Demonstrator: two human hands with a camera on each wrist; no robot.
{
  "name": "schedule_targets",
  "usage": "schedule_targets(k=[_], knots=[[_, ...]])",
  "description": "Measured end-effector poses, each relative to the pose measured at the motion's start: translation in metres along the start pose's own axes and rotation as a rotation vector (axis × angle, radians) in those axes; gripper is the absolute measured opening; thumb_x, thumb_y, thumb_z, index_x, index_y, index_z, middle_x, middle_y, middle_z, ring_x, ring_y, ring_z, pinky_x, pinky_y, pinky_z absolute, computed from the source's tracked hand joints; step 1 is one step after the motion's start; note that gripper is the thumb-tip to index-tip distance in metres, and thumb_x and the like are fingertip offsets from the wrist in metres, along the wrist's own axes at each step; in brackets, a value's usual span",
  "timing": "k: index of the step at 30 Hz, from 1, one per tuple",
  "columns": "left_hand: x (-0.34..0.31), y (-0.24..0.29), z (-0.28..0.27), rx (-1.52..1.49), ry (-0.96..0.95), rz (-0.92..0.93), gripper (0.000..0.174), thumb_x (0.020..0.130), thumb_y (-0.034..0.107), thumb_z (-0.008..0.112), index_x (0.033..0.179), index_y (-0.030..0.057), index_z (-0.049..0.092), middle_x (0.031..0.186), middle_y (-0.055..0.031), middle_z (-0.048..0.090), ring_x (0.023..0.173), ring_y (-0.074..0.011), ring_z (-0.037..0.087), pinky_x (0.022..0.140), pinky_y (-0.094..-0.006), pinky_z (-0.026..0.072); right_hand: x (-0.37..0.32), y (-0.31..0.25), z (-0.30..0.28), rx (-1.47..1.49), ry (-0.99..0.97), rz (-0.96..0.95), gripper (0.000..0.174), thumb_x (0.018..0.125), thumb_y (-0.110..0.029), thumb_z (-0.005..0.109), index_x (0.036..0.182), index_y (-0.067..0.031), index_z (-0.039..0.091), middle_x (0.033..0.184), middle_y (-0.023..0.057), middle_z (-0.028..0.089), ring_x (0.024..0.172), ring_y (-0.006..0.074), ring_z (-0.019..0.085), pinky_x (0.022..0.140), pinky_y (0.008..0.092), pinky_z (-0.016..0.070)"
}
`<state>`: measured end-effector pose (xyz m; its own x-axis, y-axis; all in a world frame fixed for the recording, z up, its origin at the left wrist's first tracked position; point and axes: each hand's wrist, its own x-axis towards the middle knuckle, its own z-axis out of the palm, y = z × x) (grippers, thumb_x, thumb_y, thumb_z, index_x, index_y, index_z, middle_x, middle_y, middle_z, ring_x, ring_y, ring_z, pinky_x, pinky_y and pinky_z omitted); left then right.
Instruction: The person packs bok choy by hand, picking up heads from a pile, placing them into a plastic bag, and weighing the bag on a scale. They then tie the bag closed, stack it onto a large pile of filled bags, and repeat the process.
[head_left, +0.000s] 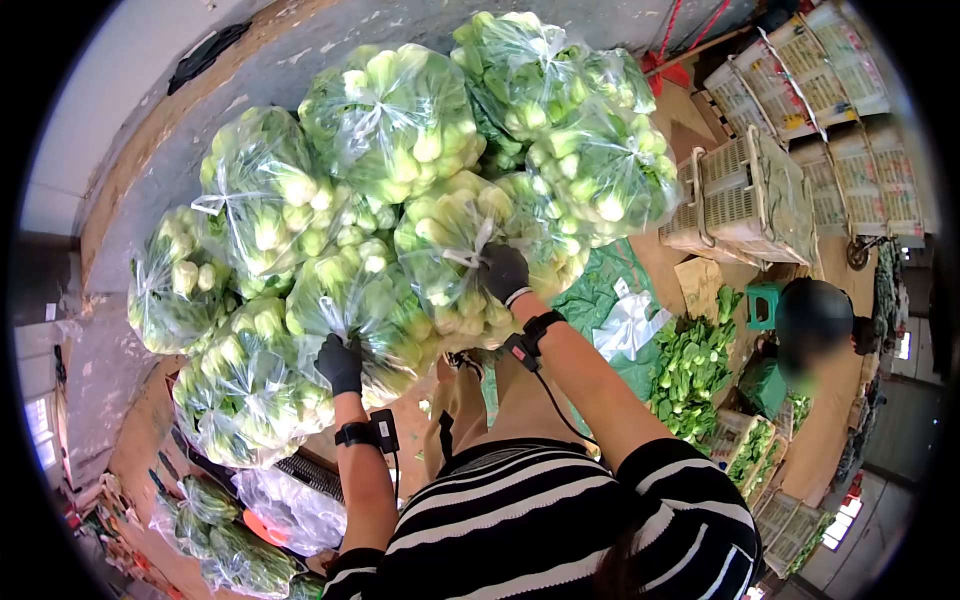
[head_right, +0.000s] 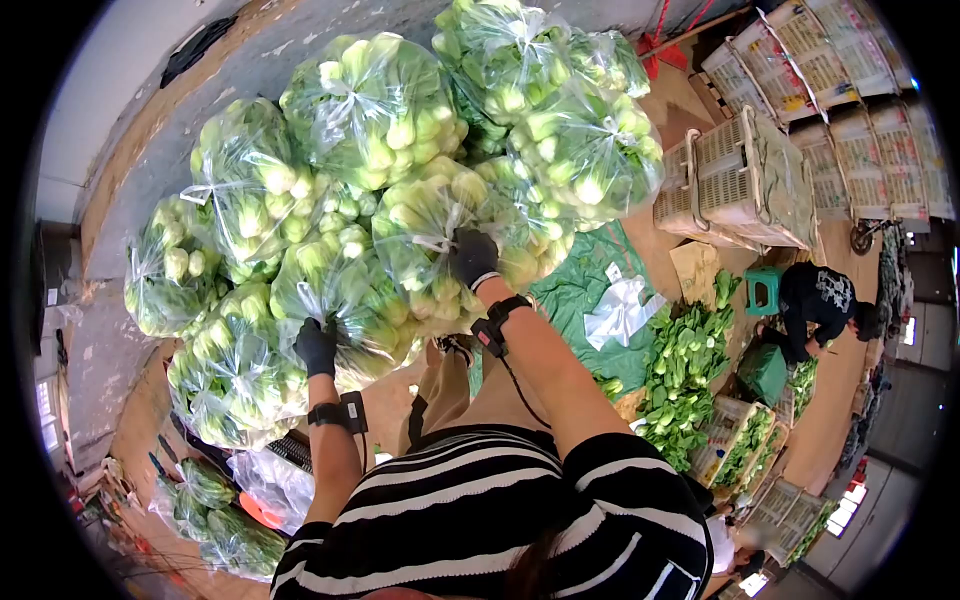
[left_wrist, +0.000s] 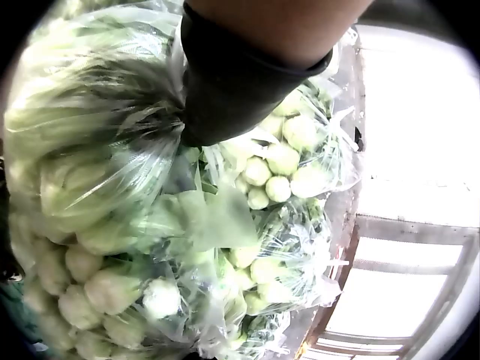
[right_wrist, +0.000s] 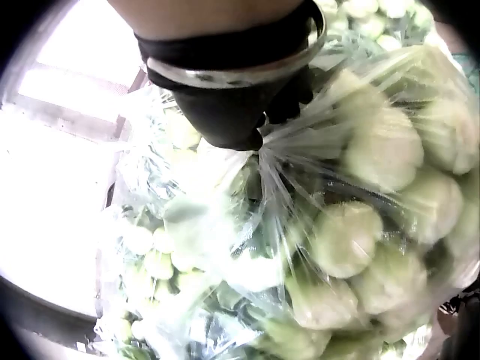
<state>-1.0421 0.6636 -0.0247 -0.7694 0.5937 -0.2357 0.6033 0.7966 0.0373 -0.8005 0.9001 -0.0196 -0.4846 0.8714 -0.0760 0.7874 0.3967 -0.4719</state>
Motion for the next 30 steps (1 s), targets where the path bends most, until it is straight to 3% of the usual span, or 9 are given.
schedule_targets(k=[3,7,14,17,21,24,27,29,30], knots=[[0.011,0.0,-0.003,-0.028,-0.035,-0.003,0.04,0.071,0.048,0.054,0.081,0.0087,0.052,0.075,-0.0139,0.06,0.073,-0.0316,0.058,0.063,-0.0446,0.0412,-0.005,-0.017,-0.006,-0.024,0.087,-0.068,0.033,0.066,-0.019,0.059,0.097,-0.01,0.056,0.079,0.013,0.057,0.075,0.0316,0.052,0.069,0.0413,0.0424],[0.015,0.002,-0.005,-0.052,-0.157,-0.028,0.037,0.074,0.046,0.051,0.085,0.0099,0.052,0.078,-0.0139,0.061,0.075,-0.0331,0.058,0.066,-0.0445,0.0423,-0.007,-0.025,-0.007,-0.076,-0.064,-0.102,0.028,0.065,-0.017,0.06,0.092,-0.0099,0.06,0.082,0.012,0.055,0.078,0.0292,0.052,0.07,0.0406,0.042],[0.016,-0.003,0.022,-0.071,-0.051,-0.031,0.033,0.076,0.039,0.048,0.085,0.0082,0.052,0.079,-0.0172,0.06,0.074,-0.035,0.057,0.064,-0.0455,0.0417,0.002,-0.01,0.009,0.056,0.054,-0.084,0.019,0.068,-0.012,0.055,0.085,-0.0079,0.06,0.082,0.0139,0.055,0.078,0.0324,0.052,0.068,0.0418,0.0428],[0.016,-0.002,0.028,-0.101,-0.002,-0.038,0.032,0.076,0.038,0.049,0.082,0.0068,0.052,0.077,-0.0169,0.06,0.072,-0.0337,0.057,0.063,-0.0442,0.0426,0.0,-0.015,0.006,0.04,-0.024,-0.063,0.019,0.067,-0.013,0.055,0.085,-0.007,0.059,0.084,0.015,0.055,0.079,0.0334,0.052,0.069,0.0424,0.0425],[0.019,0.006,0.02,-0.18,-0.098,-0.098,0.035,0.076,0.039,0.049,0.088,0.0058,0.052,0.083,-0.019,0.059,0.078,-0.0369,0.056,0.067,-0.0453,0.0413,-0.007,-0.019,0.049,-0.08,-0.013,-0.068,0.043,0.067,-0.014,0.051,0.108,-0.0006,0.047,0.097,0.0197,0.052,0.088,0.0346,0.05,0.074,0.0429,0.0419],[0.022,0.005,0.025,-0.187,-0.095,-0.11,0.035,0.076,0.039,0.05,0.088,0.0064,0.052,0.084,-0.0193,0.059,0.079,-0.0374,0.056,0.068,-0.0454,0.0414,-0.009,-0.028,0.04,-0.097,-0.22,-0.006,0.061,0.065,-0.016,0.052,0.119,0.0065,0.034,0.107,0.0272,0.042,0.089,0.0369,0.049,0.078,0.0416,0.0414],[0.02,-0.005,0.026,-0.213,-0.094,-0.037,0.036,0.075,0.038,0.053,0.086,0.0044,0.051,0.079,-0.0181,0.059,0.075,-0.0367,0.056,0.065,-0.0431,0.042,-0.018,-0.022,0.009,0.146,-0.301,-0.023,0.072,0.066,-0.026,0.057,0.125,0.0023,0.028,0.115,0.0288,0.039,0.1,0.0389,0.046,0.082,0.0421,0.0399],[0.02,-0.019,0.028,-0.212,-0.066,0.043,0.038,0.074,0.036,0.057,0.089,0.0021,0.051,0.073,-0.0165,0.059,0.068,-0.0322,0.056,0.062,-0.038,0.0431,-0.03,-0.004,0.006,0.279,-0.183,-0.195,0.075,0.066,-0.03,0.06,0.127,-0.0021,0.026,0.119,0.0295,0.036,0.101,0.0399,0.045,0.085,0.0419,0.0389],[0.013,-0.022,0.021,-0.346,-0.034,0.077,0.038,0.074,0.032,0.058,0.095,0.0008,0.05,0.074,-0.0158,0.058,0.066,-0.0296,0.055,0.061,-0.0362,0.0434,-0.041,0.0,-0.01,0.308,-0.197,-0.178,0.071,0.067,-0.028,0.059,0.127,-0.0045,0.028,0.12,0.0275,0.037,0.1,0.0391,0.047,0.085,0.041,0.0392]])
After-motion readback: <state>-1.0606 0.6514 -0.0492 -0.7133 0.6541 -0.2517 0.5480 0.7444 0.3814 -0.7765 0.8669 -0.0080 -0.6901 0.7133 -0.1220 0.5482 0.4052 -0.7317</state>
